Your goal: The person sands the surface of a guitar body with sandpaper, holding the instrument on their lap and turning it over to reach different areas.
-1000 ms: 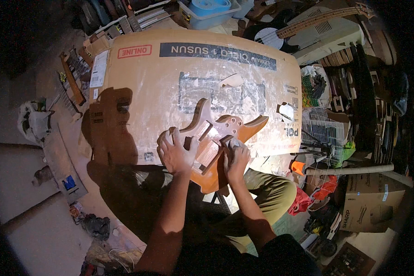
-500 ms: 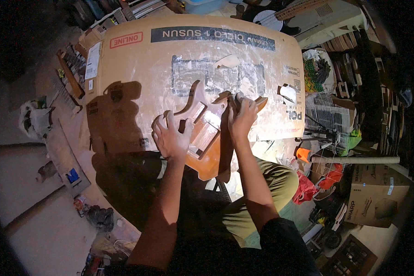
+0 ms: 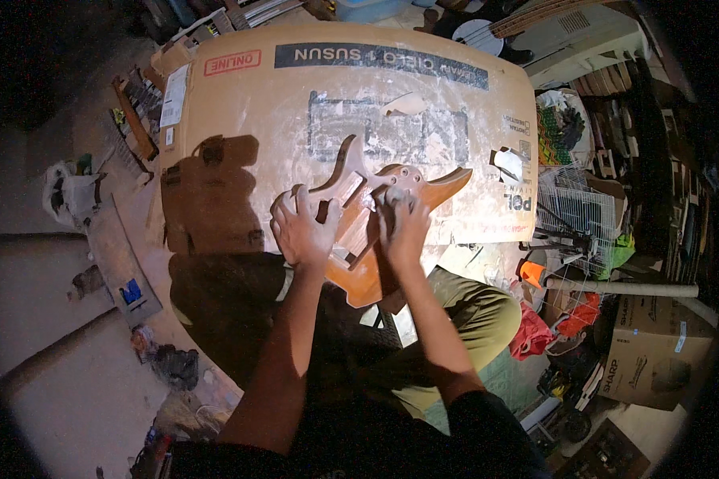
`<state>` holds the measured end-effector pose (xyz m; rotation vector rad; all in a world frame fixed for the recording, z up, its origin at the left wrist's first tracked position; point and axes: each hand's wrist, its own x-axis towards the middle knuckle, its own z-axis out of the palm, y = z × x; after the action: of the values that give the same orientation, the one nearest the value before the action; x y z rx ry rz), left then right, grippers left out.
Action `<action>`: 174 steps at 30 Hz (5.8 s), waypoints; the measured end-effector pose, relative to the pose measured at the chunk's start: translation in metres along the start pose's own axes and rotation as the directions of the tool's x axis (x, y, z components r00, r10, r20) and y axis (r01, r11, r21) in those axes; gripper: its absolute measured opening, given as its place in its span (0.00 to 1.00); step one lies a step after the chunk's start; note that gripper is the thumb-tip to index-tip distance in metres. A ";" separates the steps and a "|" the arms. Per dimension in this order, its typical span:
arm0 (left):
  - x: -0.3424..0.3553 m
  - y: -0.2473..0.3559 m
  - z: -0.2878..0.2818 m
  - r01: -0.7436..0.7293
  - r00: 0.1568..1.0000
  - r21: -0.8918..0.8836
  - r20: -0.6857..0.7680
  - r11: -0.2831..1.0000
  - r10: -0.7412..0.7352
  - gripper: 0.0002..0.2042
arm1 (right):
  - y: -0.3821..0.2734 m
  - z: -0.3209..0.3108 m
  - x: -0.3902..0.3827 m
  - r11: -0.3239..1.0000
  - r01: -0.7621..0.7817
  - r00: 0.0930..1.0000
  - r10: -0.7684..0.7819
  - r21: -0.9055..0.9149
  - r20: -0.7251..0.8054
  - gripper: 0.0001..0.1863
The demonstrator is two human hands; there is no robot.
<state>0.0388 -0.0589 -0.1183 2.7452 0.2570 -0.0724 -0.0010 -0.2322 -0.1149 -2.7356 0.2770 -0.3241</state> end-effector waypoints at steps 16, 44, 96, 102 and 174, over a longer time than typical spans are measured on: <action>0.001 0.006 -0.003 0.001 1.000 -0.042 0.000 0.999 -0.001 0.33 | -0.011 0.003 0.020 0.985 -0.150 0.987 0.144 -0.083 -0.071 0.16; 0.000 0.002 -0.001 0.000 0.999 -0.059 -0.041 0.998 -0.003 0.32 | -0.038 -0.010 0.024 0.976 0.031 0.979 -0.073 -0.217 -0.190 0.14; -0.001 0.008 -0.006 -0.022 0.999 -0.063 -0.025 0.998 0.020 0.33 | -0.023 -0.021 0.073 0.969 -0.026 0.993 0.053 -0.245 0.105 0.15; 0.000 0.004 -0.002 -0.016 0.999 -0.069 -0.036 0.997 0.014 0.33 | 0.035 -0.034 0.070 0.981 -0.190 0.980 0.192 0.035 -0.059 0.16; -0.003 -0.002 0.001 0.041 0.999 -0.060 -0.022 0.997 -0.042 0.34 | 0.066 -0.017 -0.016 0.996 -0.033 0.991 0.043 -0.082 0.124 0.13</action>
<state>0.0352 -0.0584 -0.1200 2.6829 0.3175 -0.0437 -0.0305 -0.2950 -0.1277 -2.8109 0.3143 -0.1327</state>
